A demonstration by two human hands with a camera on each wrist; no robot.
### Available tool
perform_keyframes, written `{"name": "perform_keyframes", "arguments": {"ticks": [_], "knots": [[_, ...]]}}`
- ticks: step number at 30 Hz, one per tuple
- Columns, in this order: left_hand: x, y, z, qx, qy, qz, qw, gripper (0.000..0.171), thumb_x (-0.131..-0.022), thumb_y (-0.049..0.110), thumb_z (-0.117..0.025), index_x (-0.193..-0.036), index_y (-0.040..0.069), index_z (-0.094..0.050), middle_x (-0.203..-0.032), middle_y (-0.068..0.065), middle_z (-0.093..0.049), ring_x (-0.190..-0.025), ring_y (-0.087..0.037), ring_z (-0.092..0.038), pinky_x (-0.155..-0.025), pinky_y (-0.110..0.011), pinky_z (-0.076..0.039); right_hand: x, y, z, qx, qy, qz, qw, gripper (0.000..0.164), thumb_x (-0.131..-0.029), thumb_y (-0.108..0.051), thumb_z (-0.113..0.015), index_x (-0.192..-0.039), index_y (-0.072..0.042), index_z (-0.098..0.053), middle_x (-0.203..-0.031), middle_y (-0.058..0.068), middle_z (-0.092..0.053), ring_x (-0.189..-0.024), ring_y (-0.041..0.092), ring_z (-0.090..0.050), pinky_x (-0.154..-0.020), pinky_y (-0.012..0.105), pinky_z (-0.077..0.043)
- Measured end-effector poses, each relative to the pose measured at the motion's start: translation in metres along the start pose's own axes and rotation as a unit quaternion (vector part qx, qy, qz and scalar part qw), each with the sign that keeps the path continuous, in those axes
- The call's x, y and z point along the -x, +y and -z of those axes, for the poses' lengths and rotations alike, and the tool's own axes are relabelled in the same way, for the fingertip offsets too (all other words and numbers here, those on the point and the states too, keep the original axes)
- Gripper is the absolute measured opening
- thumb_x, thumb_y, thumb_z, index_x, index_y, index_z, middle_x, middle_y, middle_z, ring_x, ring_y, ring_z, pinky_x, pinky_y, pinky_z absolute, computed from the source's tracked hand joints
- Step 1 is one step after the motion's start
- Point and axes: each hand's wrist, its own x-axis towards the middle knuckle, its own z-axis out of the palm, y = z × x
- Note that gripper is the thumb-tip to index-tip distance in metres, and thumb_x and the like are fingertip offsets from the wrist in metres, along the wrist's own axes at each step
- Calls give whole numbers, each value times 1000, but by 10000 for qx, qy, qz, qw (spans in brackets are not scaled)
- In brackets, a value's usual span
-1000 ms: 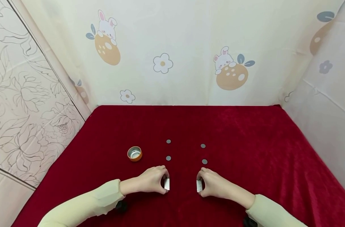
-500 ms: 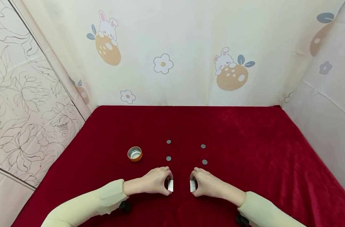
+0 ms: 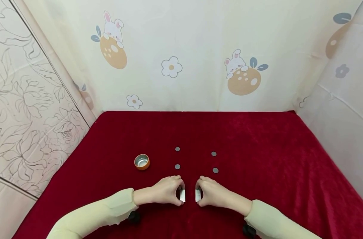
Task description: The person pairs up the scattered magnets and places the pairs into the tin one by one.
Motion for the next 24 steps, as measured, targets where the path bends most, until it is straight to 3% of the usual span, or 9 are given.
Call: {"name": "perform_keyframes", "arguments": {"ticks": [9,18,24], "knots": [[-5,3,-1,48,-35,-5,10000,33,-66,36,-73,-85,13,-61,-74,8,-48,-62,-2,-43,-54,-12,-34,-7,-5,-3,7,61,97,9999,26,-59,-9,-70,-82,-6,-58,-78,-4,-47,-65,3,-41,-57,19,-40],[-7,6,-3,144,-104,225,9996,36,-65,36,-76,-87,12,-61,-75,8,-48,-63,-1,-43,-54,-13,-35,-12,-7,-8,-89,211,-32,9997,31,-56,-10,-75,-80,-5,-56,-76,-3,-48,-62,3,-40,-56,20,-39],[-6,5,0,329,-328,266,9986,39,-67,37,-75,-93,11,-61,-79,7,-49,-65,-2,-44,-57,-12,-36,-13,-7,-7,-631,46,-293,9976,34,-59,-9,-76,-83,-7,-52,-74,-5,-49,-62,2,-43,-54,19,-39]]}}
